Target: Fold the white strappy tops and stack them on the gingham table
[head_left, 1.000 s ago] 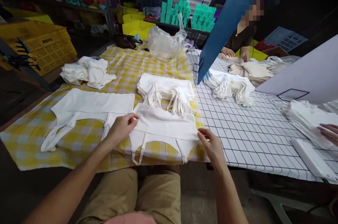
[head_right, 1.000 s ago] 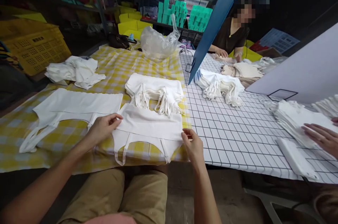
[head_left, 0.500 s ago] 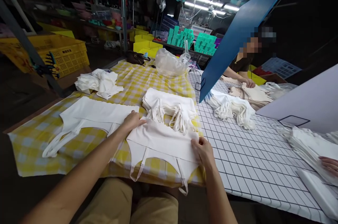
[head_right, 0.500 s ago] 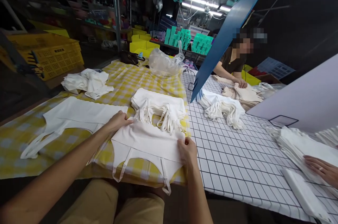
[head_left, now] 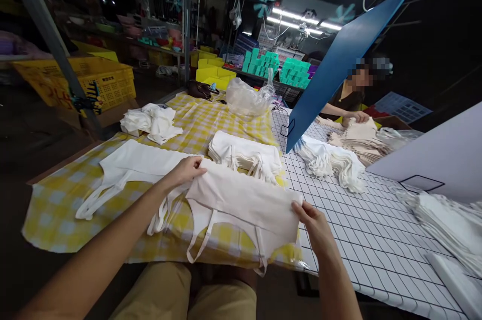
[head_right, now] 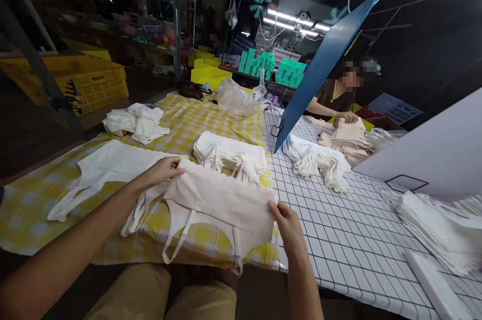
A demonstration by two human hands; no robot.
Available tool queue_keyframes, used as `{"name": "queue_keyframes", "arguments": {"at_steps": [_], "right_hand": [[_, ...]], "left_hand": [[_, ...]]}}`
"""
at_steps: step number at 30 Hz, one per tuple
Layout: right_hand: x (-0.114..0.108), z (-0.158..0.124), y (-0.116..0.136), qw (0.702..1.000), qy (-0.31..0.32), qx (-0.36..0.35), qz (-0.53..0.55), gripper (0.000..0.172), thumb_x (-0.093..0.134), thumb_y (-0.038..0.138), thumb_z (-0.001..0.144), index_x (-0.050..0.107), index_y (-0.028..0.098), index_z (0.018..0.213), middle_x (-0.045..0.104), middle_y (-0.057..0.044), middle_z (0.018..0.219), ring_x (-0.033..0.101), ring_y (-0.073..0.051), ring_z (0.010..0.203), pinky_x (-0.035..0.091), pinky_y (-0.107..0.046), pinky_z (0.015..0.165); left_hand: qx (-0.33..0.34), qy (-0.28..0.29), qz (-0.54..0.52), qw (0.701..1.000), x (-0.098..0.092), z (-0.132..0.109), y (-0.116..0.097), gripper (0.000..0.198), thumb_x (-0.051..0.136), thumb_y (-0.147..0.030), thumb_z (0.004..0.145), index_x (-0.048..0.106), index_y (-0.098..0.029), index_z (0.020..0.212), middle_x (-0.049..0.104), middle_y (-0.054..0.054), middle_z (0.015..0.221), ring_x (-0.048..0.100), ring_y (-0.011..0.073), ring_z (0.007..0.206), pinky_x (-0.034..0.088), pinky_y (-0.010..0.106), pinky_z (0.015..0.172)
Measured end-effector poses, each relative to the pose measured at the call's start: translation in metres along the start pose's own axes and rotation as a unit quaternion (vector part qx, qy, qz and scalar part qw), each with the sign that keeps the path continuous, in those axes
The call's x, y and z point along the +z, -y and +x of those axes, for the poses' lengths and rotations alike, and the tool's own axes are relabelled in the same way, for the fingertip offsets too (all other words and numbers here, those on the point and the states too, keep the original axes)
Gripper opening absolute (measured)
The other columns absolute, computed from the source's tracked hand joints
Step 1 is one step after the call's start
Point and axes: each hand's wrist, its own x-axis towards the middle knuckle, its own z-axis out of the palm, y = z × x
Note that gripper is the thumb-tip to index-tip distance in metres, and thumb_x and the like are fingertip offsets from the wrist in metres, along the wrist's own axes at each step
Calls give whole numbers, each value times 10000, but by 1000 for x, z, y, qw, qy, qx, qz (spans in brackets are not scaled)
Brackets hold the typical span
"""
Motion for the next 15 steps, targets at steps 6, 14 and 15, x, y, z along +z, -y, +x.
{"name": "queue_keyframes", "arguments": {"at_steps": [6, 14, 15], "right_hand": [[-6, 13, 39, 996, -38, -63, -40, 343, 697, 512, 562, 668, 178, 631, 568, -18, 576, 432, -135, 548, 357, -267, 498], [-37, 13, 61, 962, -116, -241, -54, 192, 678, 430, 659, 690, 245, 712, 603, -33, 857, 523, -179, 788, 419, -277, 611], [-40, 6, 53, 966, -80, -235, -70, 191, 677, 432, 665, 696, 249, 717, 603, -41, 911, 536, -198, 852, 444, -289, 651]], "left_hand": [[31, -50, -88, 994, -13, 17, -26, 164, 538, -310, 630, 513, -161, 693, 583, -4, 663, 536, 139, 624, 382, 208, 527], [162, -131, -136, 969, -44, -7, -71, 205, 539, -362, 744, 445, -181, 722, 579, -26, 668, 566, 120, 667, 435, 205, 617], [163, -112, -120, 973, -43, -21, -65, 197, 539, -360, 755, 463, -179, 735, 610, -12, 715, 587, 134, 722, 450, 221, 662]]}}
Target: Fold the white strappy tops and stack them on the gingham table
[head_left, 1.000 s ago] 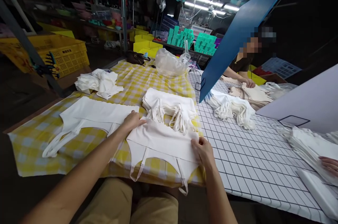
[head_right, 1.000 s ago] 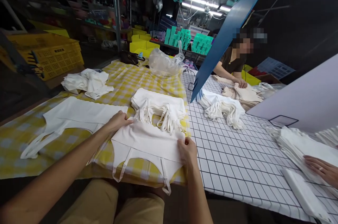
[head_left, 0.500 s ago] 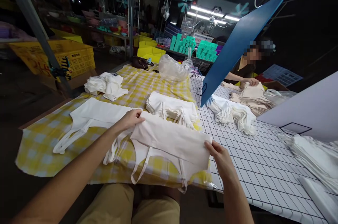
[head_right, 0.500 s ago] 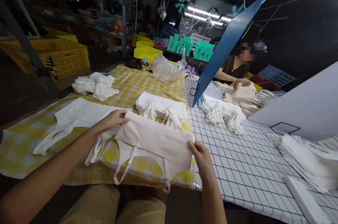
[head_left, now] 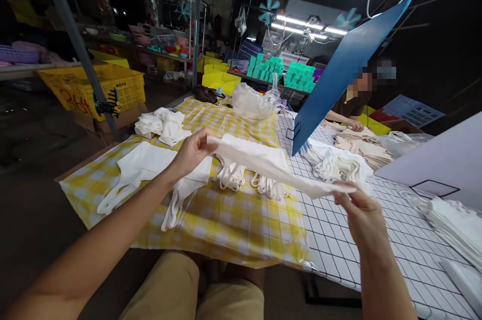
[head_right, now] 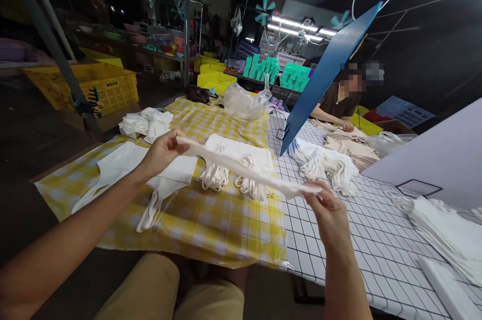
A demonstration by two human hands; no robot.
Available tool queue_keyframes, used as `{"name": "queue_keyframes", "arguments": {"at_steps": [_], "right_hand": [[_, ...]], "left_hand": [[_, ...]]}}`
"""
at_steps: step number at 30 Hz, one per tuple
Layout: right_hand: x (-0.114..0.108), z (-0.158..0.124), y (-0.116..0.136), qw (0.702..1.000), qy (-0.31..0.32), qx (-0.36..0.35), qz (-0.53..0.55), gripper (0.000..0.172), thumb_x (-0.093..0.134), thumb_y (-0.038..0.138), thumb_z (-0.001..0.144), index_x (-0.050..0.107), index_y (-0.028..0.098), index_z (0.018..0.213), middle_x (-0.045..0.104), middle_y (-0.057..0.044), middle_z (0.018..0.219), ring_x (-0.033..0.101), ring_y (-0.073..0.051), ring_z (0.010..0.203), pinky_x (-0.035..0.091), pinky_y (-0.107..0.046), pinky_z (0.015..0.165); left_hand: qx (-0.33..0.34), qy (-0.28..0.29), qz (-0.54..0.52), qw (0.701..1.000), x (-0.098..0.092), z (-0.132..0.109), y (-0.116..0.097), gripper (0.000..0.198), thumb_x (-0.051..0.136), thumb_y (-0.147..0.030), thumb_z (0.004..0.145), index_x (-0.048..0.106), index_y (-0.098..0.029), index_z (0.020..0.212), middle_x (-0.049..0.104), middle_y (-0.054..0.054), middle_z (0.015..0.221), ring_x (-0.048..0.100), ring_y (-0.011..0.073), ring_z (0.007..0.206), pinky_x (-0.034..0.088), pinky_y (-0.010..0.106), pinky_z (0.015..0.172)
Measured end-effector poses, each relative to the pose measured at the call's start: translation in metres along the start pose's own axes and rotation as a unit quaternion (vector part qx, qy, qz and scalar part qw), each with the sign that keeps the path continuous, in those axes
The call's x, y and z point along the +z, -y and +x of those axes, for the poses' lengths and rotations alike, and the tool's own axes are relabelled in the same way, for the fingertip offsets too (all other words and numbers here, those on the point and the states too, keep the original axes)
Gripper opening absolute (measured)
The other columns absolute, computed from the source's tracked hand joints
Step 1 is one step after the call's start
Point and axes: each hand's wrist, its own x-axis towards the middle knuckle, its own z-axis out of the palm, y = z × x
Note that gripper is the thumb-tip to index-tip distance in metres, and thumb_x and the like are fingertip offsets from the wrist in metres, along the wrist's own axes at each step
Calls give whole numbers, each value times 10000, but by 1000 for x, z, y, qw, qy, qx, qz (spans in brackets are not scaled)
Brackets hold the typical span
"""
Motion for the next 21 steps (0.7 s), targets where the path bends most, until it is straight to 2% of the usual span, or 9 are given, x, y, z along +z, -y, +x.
{"name": "queue_keyframes", "arguments": {"at_steps": [3, 5, 7, 9, 11, 15, 21], "right_hand": [[-5, -38, -23, 987, 151, 57, -22, 230, 656, 459, 688, 718, 245, 743, 605, -73, 975, 556, -244, 946, 492, -330, 731], [-4, -68, -42, 969, 222, 104, -22, 251, 631, 468, 715, 724, 241, 770, 609, -87, 1003, 562, -259, 984, 498, -347, 780], [-2, -93, -57, 953, 264, 145, -15, 256, 608, 467, 740, 721, 242, 786, 614, -91, 1032, 557, -264, 1024, 486, -360, 835], [0, -111, -66, 945, 280, 167, -5, 259, 604, 475, 742, 721, 249, 791, 615, -93, 1061, 537, -270, 1071, 473, -375, 870], [2, -120, -68, 944, 280, 176, -4, 263, 608, 489, 733, 722, 260, 791, 611, -94, 1092, 509, -278, 1116, 461, -392, 892], [4, -121, -62, 940, 285, 186, -13, 245, 613, 484, 733, 723, 272, 788, 595, -88, 1141, 467, -280, 1171, 445, -401, 917], [4, -120, -59, 934, 303, 187, -17, 238, 621, 489, 728, 726, 285, 790, 581, -78, 1176, 452, -277, 1187, 448, -403, 917]], "left_hand": [[-23, 118, 40, 992, -4, -56, 18, 151, 538, -324, 778, 515, -178, 746, 671, 46, 966, 604, 182, 950, 445, 286, 843], [-74, 178, 51, 980, -4, -97, 35, 93, 502, -262, 789, 523, -190, 734, 675, 49, 1034, 593, 187, 1025, 435, 297, 889], [-111, 226, 57, 966, -2, -131, 50, 78, 474, -207, 785, 534, -200, 735, 682, 35, 1031, 579, 180, 1070, 435, 293, 904], [-124, 260, 67, 955, 0, -154, 60, 113, 451, -166, 783, 556, -204, 769, 678, 32, 1043, 554, 178, 1115, 436, 299, 916], [-115, 279, 86, 949, 1, -166, 65, 177, 433, -135, 782, 583, -209, 838, 673, 36, 1042, 536, 179, 1141, 433, 316, 932], [-54, 298, 141, 942, 2, -170, 66, 310, 406, -75, 780, 583, -224, 985, 676, 26, 976, 531, 175, 1147, 390, 356, 997], [63, 286, 228, 929, 3, -175, 61, 358, 392, 5, 729, 574, -215, 944, 672, 35, 976, 528, 194, 1150, 369, 389, 1020]]}}
